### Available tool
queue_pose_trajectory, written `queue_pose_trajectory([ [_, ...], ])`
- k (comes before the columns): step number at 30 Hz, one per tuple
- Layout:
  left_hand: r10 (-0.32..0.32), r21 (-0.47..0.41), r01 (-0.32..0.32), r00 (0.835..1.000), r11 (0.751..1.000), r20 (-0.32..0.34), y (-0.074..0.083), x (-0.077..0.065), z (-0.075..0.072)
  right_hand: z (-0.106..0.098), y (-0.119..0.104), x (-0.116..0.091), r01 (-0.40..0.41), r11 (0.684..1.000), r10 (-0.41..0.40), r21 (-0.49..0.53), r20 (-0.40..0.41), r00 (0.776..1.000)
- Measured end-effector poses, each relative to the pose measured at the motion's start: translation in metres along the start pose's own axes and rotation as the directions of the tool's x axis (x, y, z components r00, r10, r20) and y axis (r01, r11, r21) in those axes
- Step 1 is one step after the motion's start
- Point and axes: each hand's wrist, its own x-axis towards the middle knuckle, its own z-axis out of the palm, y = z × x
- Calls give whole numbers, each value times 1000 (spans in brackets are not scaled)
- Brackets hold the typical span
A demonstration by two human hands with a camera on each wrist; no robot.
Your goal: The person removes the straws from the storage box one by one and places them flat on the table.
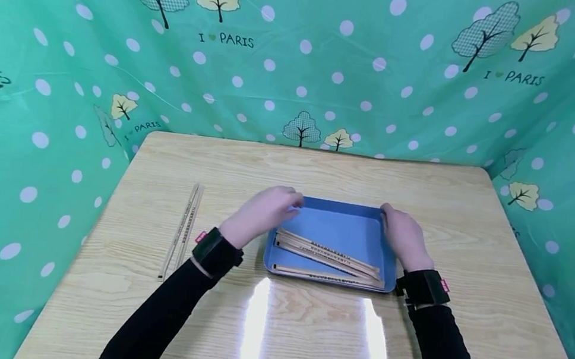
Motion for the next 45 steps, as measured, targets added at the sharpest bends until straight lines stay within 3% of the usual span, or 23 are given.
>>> queue_pose_trajectory([
  [5,84,62,-92,988,994,128,23,18,19,0,-1,0,2,1000,-2,3,5,1000],
  [11,121,73,-139,971,988,206,40,33,41,0,-1,-2,0,1000,0,15,16,1000],
  [19,199,162,-235,957,958,211,50,42,58,3,0,-2,4,1000,-4,9,9,1000],
  [24,176,190,-220,958,957,225,51,46,64,2,0,1,19,1000,-19,-10,-14,1000],
  [31,180,184,-235,944,954,276,57,51,68,1,1,1,6,1000,-6,-10,-4,1000],
  [45,173,203,-225,954,953,246,58,55,78,1,1,2,-7,1000,7,-9,4,1000],
])
